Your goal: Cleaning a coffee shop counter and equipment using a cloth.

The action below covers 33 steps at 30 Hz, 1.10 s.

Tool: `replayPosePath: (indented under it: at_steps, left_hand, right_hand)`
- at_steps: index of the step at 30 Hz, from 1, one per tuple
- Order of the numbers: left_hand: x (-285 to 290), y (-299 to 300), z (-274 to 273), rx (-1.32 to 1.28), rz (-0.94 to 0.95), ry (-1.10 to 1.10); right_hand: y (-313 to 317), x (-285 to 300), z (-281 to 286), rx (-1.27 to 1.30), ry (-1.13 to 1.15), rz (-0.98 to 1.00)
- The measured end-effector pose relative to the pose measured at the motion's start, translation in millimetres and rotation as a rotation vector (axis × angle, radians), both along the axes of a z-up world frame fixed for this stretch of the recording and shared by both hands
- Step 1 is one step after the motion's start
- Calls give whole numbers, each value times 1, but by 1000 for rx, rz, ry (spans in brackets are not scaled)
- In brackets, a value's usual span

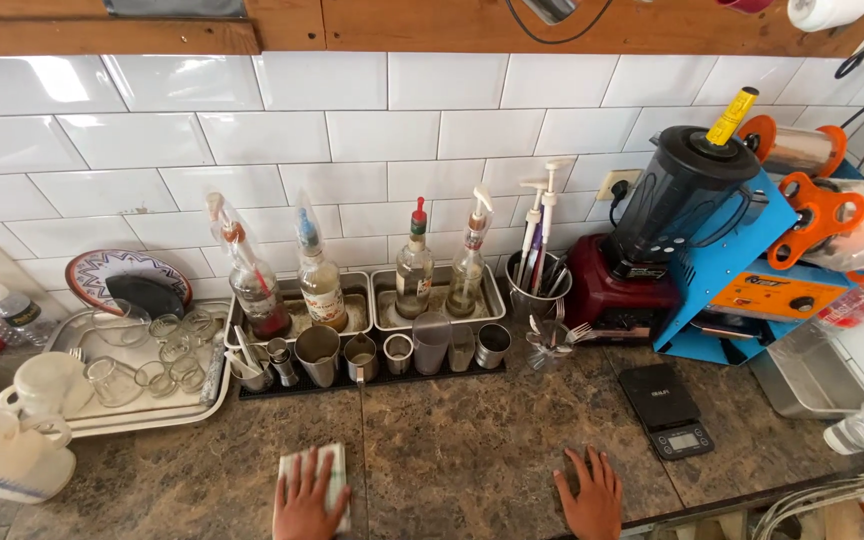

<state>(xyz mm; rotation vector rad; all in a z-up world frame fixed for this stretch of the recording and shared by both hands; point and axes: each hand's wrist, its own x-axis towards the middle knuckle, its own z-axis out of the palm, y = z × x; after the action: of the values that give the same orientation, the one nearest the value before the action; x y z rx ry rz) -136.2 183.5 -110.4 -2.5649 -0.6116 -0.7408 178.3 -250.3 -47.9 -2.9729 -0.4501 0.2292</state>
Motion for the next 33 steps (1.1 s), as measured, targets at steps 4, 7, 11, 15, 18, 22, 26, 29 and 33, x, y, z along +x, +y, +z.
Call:
replayPosePath:
  at_steps: [4,7,11,15,18,22,26,29,33]
  left_hand:
    - [51,-22,33,-17,2,16]
    - [89,-72,102,-326,-158,346]
    - [95,-126,56,-85,-542,-49]
    - [59,-106,-25,29,-534,38]
    - [47,-62,-37,-37,-587,131]
    - [59,-41,46,47,-189,-62]
    - [106,-35,60,71,-122,-96]
    - [117,-48,46,38,-107,-75]
    - [80,-78,59,34,-246,-78]
  right_hand:
    - [0,-2,4,-5,45,-7]
    - [-1,-5,5,-14,5,-3]
    - [1,-9,8,16,-25,-2]
    - [0,-4,6,22,7,-12]
    - [1,-1,0,13,6,-15]
    - [1,-1,2,15,7,0]
    - [2,-5,7,11,5,-23]
    - [-3,-7,-8,25,-128,39]
    - [-2,-7,-5,1,-71,52]
